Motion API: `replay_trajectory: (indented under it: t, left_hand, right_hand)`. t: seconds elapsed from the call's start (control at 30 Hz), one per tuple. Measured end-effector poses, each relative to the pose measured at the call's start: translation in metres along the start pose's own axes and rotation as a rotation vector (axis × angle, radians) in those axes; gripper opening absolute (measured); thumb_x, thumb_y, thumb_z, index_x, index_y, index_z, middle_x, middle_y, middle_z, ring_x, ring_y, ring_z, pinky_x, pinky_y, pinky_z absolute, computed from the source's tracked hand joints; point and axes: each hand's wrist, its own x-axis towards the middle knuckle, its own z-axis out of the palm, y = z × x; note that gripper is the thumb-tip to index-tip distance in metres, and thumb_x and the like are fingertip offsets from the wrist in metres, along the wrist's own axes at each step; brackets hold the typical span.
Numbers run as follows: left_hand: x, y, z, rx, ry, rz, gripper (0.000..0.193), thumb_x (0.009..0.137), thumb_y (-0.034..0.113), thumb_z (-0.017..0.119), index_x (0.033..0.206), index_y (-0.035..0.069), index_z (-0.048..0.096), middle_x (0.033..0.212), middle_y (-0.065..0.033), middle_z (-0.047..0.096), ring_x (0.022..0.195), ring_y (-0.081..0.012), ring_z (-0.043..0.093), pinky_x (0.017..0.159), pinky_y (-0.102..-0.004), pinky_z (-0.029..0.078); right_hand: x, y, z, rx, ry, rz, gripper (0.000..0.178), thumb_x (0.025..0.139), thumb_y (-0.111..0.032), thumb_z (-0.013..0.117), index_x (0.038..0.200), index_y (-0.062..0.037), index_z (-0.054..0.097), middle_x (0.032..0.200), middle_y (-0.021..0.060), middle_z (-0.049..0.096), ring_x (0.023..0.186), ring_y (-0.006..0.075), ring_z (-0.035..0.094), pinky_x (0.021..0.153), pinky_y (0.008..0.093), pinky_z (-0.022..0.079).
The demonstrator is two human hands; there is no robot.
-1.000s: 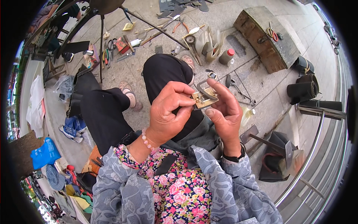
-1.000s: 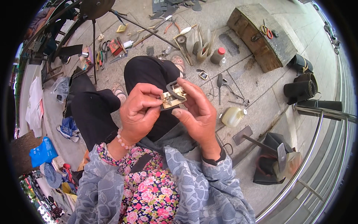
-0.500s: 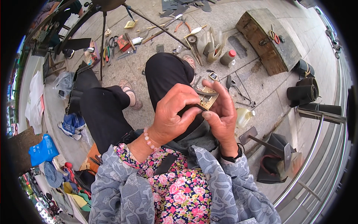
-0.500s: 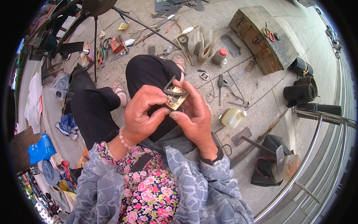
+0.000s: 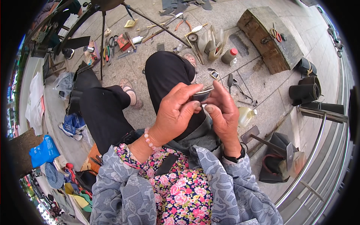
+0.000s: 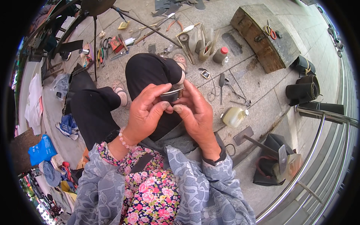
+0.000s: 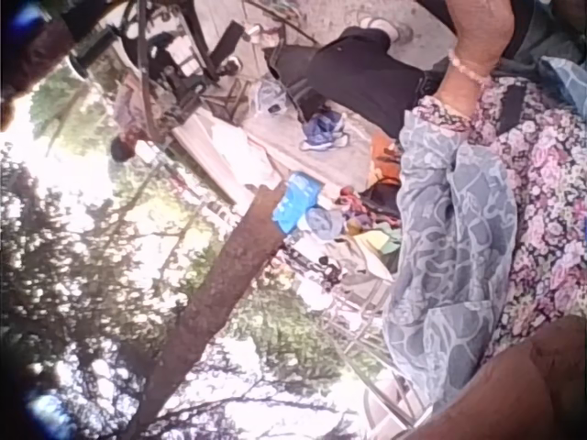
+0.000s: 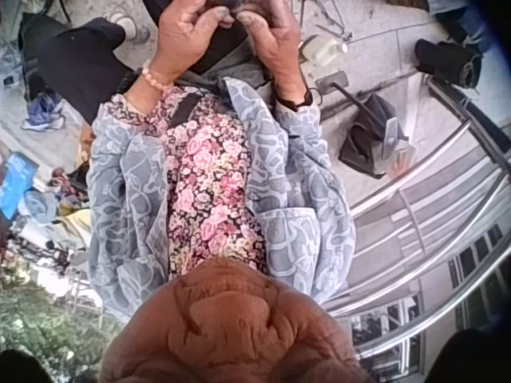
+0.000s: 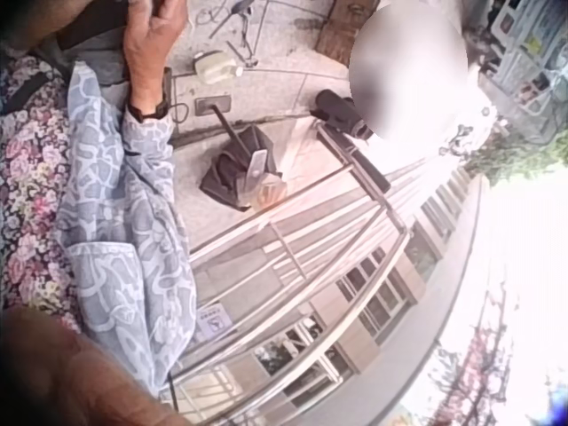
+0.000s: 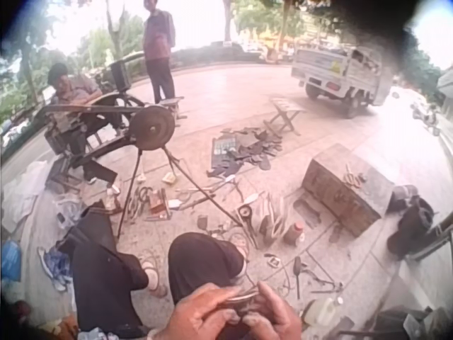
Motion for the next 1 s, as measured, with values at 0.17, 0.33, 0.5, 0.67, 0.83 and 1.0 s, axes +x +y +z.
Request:
replay_trajectory:
  t: [0.17, 0.33, 0.5, 0.67, 0.83, 1.0]
  left_hand:
    - [0.004, 0.001, -0.006, -0.489, -0.022, -0.359, 0.034, 0.089, 0.003, 0.05, 0.122, -0.005, 0.045, 0.087, -0.0104, 0.057, 0.074, -0.016, 0.063, 0.069, -0.0287, 0.055]
    - [0.006, 0.0, -0.01, -0.73, -0.088, -0.521, 0.032, 0.088, 0.005, 0.055, 0.117, -0.006, 0.049, 0.092, -0.0153, 0.061, 0.075, -0.0181, 0.065, 0.067, -0.0323, 0.057]
    - [0.005, -0.002, -0.011, -0.736, -0.093, -0.532, 0.028, 0.086, 0.003, 0.057, 0.112, -0.006, 0.052, 0.089, -0.0157, 0.063, 0.071, -0.0178, 0.065, 0.061, -0.0308, 0.058]
    - [0.004, -0.003, -0.011, -0.718, -0.052, -0.549, 0.021, 0.084, 0.0, 0.058, 0.104, -0.006, 0.055, 0.083, -0.0138, 0.063, 0.067, -0.0163, 0.065, 0.056, -0.0286, 0.057]
    - [0.005, -0.005, -0.011, -0.698, -0.055, -0.54, 0.015, 0.084, 0.001, 0.059, 0.097, -0.004, 0.054, 0.082, -0.0113, 0.062, 0.063, -0.0139, 0.063, 0.054, -0.0276, 0.057]
    - [0.008, -0.001, -0.012, -0.767, -0.052, -0.56, 0.017, 0.087, 0.006, 0.057, 0.101, -0.004, 0.054, 0.083, -0.0112, 0.062, 0.064, -0.0149, 0.064, 0.056, -0.03, 0.057]
  right_hand:
    - [0.004, -0.009, -0.002, -0.009, 0.009, 0.045, 0.04, 0.087, 0.001, 0.053, 0.125, 0.0051, 0.045, 0.105, 0.0159, 0.059, 0.084, 0.0179, 0.064, 0.077, 0.0282, 0.051]
    - [0.005, -0.005, -0.007, 0.115, 0.046, 0.154, 0.033, 0.087, 0.002, 0.052, 0.12, 0.0053, 0.05, 0.099, 0.0142, 0.063, 0.078, 0.0166, 0.064, 0.07, 0.0249, 0.052]
    - [0.004, -0.006, -0.008, 0.097, 0.018, 0.161, 0.031, 0.087, 0.002, 0.052, 0.118, 0.0055, 0.051, 0.098, 0.0135, 0.063, 0.079, 0.0162, 0.064, 0.071, 0.0251, 0.052]
    - [0.004, -0.011, -0.006, 0.051, -0.026, 0.124, 0.031, 0.086, 0.001, 0.054, 0.116, 0.0062, 0.052, 0.099, 0.014, 0.063, 0.08, 0.0164, 0.064, 0.072, 0.0255, 0.052]
    - [0.004, -0.009, 0.004, 0.133, 0.021, 0.123, 0.029, 0.086, -0.001, 0.056, 0.113, 0.0073, 0.053, 0.096, 0.0154, 0.063, 0.078, 0.0173, 0.065, 0.07, 0.0262, 0.053]
    - [0.008, -0.008, -0.002, 0.29, 0.086, 0.317, 0.026, 0.085, -0.004, 0.058, 0.109, 0.0069, 0.054, 0.091, 0.0134, 0.064, 0.071, 0.0149, 0.064, 0.064, 0.025, 0.054]
